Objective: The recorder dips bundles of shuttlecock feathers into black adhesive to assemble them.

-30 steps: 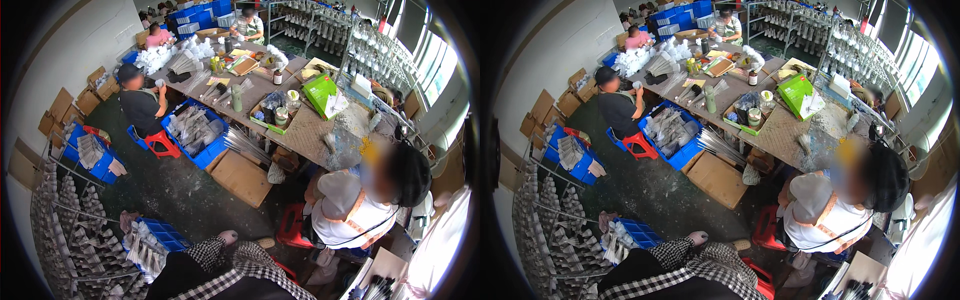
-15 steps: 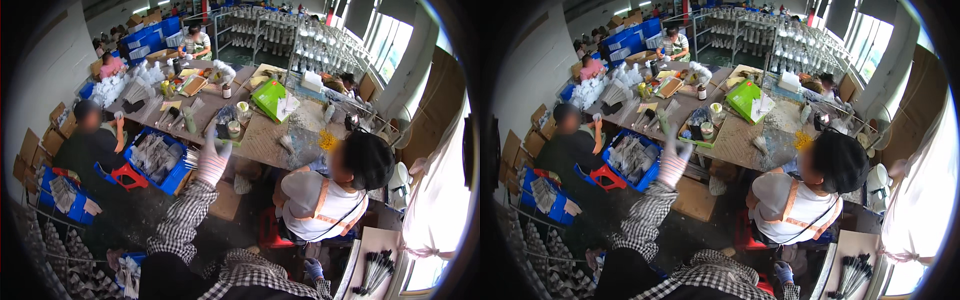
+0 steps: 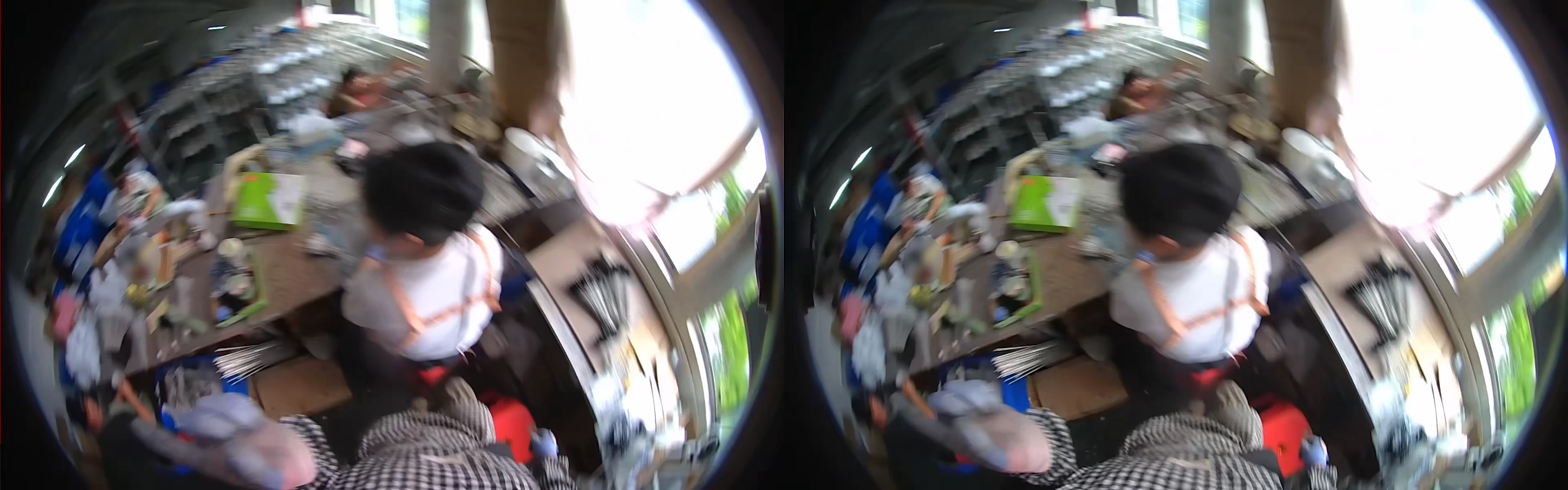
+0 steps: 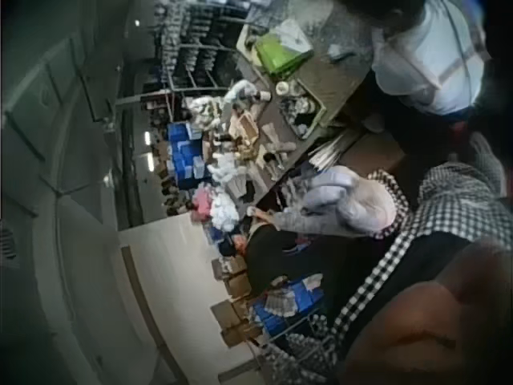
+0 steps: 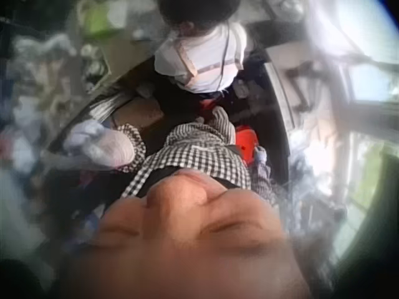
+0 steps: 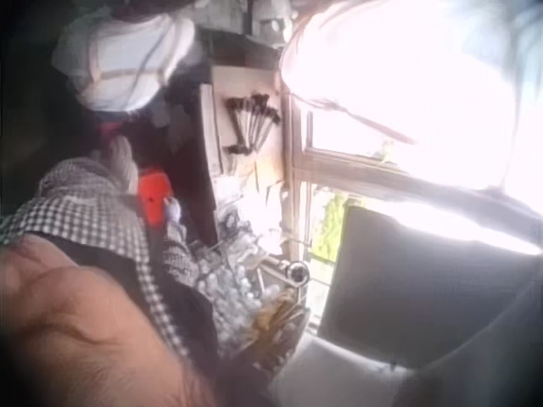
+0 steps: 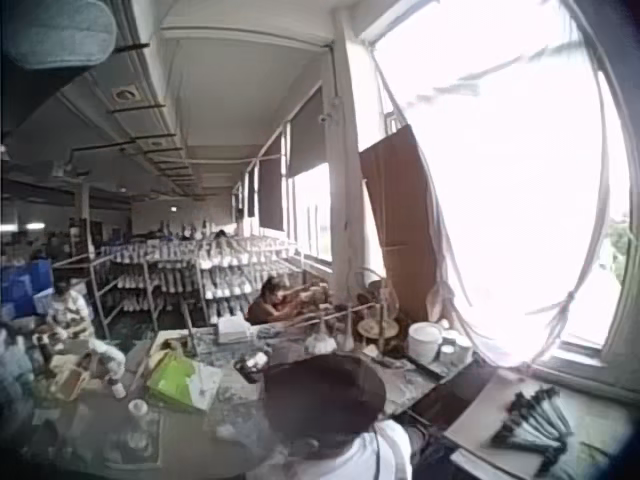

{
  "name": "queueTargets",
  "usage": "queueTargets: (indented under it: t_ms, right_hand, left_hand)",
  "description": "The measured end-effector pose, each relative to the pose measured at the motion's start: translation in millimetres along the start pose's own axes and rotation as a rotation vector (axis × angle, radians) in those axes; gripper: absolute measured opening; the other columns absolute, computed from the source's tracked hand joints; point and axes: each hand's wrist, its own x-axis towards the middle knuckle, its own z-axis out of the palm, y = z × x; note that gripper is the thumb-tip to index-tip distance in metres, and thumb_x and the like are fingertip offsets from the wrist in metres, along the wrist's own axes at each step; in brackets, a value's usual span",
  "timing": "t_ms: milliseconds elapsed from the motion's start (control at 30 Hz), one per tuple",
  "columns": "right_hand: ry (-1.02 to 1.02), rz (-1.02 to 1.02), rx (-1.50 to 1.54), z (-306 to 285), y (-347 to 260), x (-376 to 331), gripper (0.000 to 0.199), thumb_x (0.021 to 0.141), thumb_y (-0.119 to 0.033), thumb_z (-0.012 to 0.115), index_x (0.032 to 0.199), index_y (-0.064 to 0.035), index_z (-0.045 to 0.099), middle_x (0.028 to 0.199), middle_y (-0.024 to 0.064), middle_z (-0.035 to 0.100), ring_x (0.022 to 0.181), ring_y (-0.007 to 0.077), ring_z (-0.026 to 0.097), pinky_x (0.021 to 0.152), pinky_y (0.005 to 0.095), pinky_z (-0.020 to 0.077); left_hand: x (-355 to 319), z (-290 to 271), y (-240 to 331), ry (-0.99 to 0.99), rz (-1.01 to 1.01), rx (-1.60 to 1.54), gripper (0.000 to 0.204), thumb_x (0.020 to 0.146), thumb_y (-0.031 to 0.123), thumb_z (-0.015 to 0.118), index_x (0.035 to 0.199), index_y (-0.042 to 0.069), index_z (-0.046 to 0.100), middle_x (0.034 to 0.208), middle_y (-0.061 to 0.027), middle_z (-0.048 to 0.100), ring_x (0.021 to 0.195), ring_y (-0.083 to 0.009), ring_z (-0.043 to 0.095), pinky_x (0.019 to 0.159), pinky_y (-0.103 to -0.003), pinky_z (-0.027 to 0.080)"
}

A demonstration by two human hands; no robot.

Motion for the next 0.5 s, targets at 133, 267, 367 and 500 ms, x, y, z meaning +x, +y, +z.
queueTargets:
  t_ms: [133, 267, 367, 500]
  right_hand:
    - [0.186, 0.295, 0.077, -23, 47, -43, 0.026, 0.084, -0.023, 0.059, 0.087, 0.0006, 0.07, 0.071, 0.0126, 0.067, 0.066, 0.0224, 0.067, 0.063, 0.0353, 0.0533]
    - [0.369, 0.511, 0.418, 12, 99, -79, 0.029, 0.086, -0.026, 0.064, 0.1, -0.0025, 0.072, 0.081, 0.0093, 0.071, 0.07, 0.0179, 0.069, 0.066, 0.0318, 0.0559]
    - [0.298, 0.522, 0.439, 35, 99, -70, 0.031, 0.085, -0.027, 0.066, 0.103, -0.0027, 0.072, 0.083, 0.0104, 0.072, 0.07, 0.0178, 0.068, 0.064, 0.0318, 0.0547]
    - [0.32, 0.273, 0.539, 26, 125, -48, 0.025, 0.086, -0.019, 0.056, 0.089, 0.0001, 0.071, 0.07, 0.0081, 0.066, 0.053, 0.0146, 0.059, 0.045, 0.0302, 0.046]
  left_hand:
    - [-58, 103, 11, -0.331, -0.174, -0.286, 0.076, 0.09, 0.02, 0.056, 0.15, -0.005, 0.019, 0.084, -0.0024, 0.041, 0.069, -0.0143, 0.038, 0.059, -0.026, 0.032]
    - [-92, 137, 27, -0.385, -0.163, -0.339, 0.085, 0.085, 0.021, 0.063, 0.154, 0.004, 0.016, 0.079, -0.001, 0.033, 0.068, -0.0148, 0.037, 0.061, -0.03, 0.034]
    - [-108, 126, 8, -0.594, -0.059, -0.412, 0.086, 0.089, 0.019, 0.063, 0.151, -0.004, 0.009, 0.083, -0.0041, 0.05, 0.062, -0.015, 0.043, 0.054, -0.026, 0.039]
    - [-208, 81, -42, -1.065, -0.503, -0.589, 0.054, 0.081, -0.003, 0.067, 0.13, -0.003, 0.046, 0.086, -0.0082, 0.06, 0.067, -0.0186, 0.057, 0.06, -0.031, 0.047]
